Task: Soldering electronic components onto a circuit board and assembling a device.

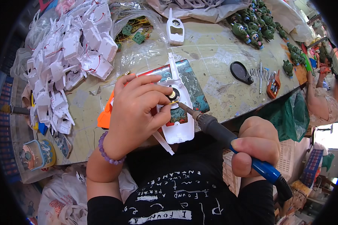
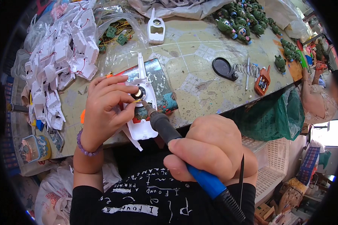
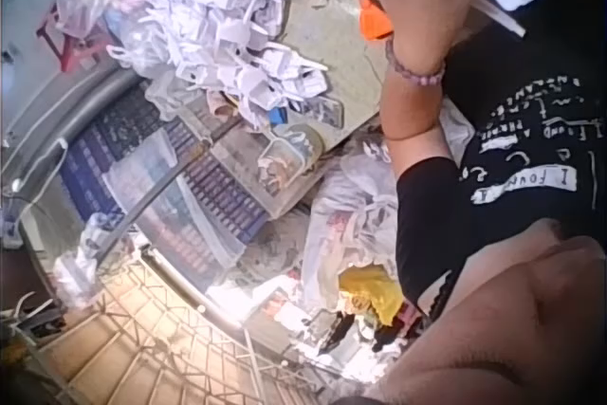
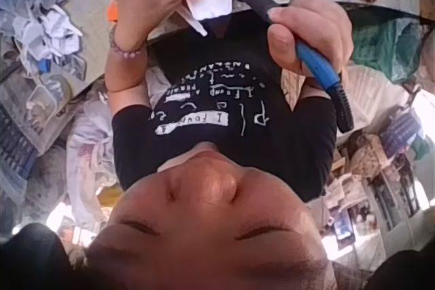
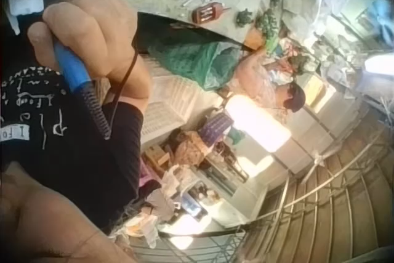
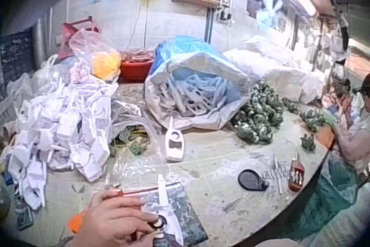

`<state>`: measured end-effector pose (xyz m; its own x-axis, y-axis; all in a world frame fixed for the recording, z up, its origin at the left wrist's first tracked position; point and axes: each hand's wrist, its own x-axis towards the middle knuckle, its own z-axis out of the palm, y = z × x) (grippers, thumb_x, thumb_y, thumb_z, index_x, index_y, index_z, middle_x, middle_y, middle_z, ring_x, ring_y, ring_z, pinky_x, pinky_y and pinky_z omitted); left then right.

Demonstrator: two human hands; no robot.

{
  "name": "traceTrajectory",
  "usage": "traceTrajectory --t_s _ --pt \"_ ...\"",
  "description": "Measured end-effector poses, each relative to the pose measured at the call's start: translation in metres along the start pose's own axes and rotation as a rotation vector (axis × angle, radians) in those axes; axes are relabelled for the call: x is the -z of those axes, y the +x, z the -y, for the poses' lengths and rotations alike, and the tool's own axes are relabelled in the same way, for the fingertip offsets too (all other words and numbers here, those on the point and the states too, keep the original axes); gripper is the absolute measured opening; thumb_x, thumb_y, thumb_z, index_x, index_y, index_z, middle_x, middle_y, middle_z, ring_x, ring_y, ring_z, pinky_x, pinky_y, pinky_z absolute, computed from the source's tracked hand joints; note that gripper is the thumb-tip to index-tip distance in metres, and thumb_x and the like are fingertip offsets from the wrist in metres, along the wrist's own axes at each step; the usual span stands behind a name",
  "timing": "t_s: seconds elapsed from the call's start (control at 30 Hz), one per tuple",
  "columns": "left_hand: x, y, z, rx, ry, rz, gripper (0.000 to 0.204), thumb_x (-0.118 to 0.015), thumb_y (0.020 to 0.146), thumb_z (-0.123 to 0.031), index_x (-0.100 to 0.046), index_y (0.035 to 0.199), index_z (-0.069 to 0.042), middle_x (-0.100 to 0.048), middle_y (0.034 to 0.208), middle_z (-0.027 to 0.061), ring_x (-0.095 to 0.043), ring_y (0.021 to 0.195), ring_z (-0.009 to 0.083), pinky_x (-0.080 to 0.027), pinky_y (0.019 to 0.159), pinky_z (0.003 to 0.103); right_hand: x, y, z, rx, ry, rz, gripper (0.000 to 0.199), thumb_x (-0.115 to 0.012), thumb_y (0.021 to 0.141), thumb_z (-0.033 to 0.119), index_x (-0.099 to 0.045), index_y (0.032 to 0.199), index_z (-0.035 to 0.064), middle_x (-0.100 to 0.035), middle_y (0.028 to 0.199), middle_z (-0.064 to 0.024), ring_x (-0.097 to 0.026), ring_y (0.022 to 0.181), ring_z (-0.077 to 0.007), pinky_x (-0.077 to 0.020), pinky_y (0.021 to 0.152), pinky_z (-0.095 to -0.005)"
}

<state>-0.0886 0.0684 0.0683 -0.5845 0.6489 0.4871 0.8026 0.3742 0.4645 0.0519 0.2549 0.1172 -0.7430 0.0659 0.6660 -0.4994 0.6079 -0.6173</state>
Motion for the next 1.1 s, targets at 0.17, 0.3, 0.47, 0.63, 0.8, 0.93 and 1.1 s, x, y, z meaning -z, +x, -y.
traceTrajectory --t_s 0.17,0.3,0.47,0.63,0.8,0.93,1.1 --pt "0.000 0.001 0.002 0.001 -0.012 -0.007 0.008 -0.070 0.067 -0.005 -0.063 0.070 -0.009 -0.071 0.093 0.0000 -0.062 0.105 0.0236 -0.035 0.095 0.043 0.002 -0.004 -0.006 -0.017 0.061 0.013 0.021 -0.080 0.071 0.011 -0.065 0.084 0.0042 -0.056 0.063 -0.0054 -0.055 0.054 -0.0208 -0.0438 0.054 -0.0334" --pt "0.003 0.001 -0.002 0.004 -0.004 -0.002 0.007 -0.070 0.068 -0.006 -0.063 0.070 -0.009 -0.071 0.093 0.0000 -0.062 0.105 0.0235 -0.035 0.095 0.043 0.001 -0.019 -0.012 0.100 -0.087 -0.086 0.035 -0.053 0.094 0.045 -0.047 0.089 0.0109 -0.043 0.061 -0.0024 -0.041 0.049 -0.0152 -0.0333 0.045 -0.0282" --pt "0.001 0.001 0.001 0.000 -0.007 -0.007 0.007 -0.070 0.069 -0.006 -0.064 0.070 -0.009 -0.071 0.093 0.0003 -0.062 0.104 0.0236 -0.035 0.096 0.043 0.005 -0.030 -0.014 0.023 -0.061 -0.139 0.036 -0.051 0.095 0.046 -0.046 0.089 0.0108 -0.043 0.064 -0.0023 -0.043 0.050 -0.0151 -0.0353 0.047 -0.0279" --pt "0.001 0.001 0.002 -0.002 -0.005 -0.002 0.007 -0.070 0.069 -0.006 -0.064 0.071 -0.010 -0.071 0.093 0.0006 -0.062 0.105 0.0236 -0.035 0.096 0.043 0.006 -0.036 -0.016 0.010 -0.052 -0.155 0.036 -0.052 0.095 0.045 -0.046 0.089 0.0106 -0.044 0.065 -0.0027 -0.044 0.052 -0.0153 -0.0364 0.049 -0.0282" --pt "0.006 0.001 -0.001 -0.012 -0.013 0.014 0.007 -0.072 0.071 -0.007 -0.067 0.076 -0.009 -0.071 0.094 0.0017 -0.062 0.105 0.0238 -0.035 0.095 0.043 0.007 -0.043 -0.022 0.015 -0.039 -0.269 0.035 -0.054 0.095 0.042 -0.046 0.088 0.0094 -0.044 0.066 -0.0024 -0.044 0.053 -0.0142 -0.0355 0.050 -0.0276" --pt "0.013 0.000 0.001 -0.027 -0.016 -0.018 0.011 -0.073 0.074 -0.008 -0.070 0.085 -0.007 -0.070 0.089 0.0036 -0.062 0.100 0.0243 -0.038 0.092 0.040 0.009 -0.046 -0.026 0.033 -0.026 -0.326 0.034 -0.055 0.094 0.041 -0.047 0.088 0.0088 -0.044 0.067 -0.0023 -0.043 0.054 -0.0132 -0.0344 0.049 -0.0273" --pt "0.014 -0.002 0.002 0.019 -0.058 -0.018 0.013 -0.073 0.073 -0.006 -0.071 0.086 -0.007 -0.067 0.081 0.0038 -0.063 0.089 0.0233 -0.040 0.087 0.037 0.011 -0.049 -0.032 0.046 -0.012 -0.422 0.028 -0.062 0.091 0.033 -0.052 0.092 0.0069 -0.051 0.061 -0.0048 -0.048 0.049 -0.0174 -0.0405 0.049 -0.0295"
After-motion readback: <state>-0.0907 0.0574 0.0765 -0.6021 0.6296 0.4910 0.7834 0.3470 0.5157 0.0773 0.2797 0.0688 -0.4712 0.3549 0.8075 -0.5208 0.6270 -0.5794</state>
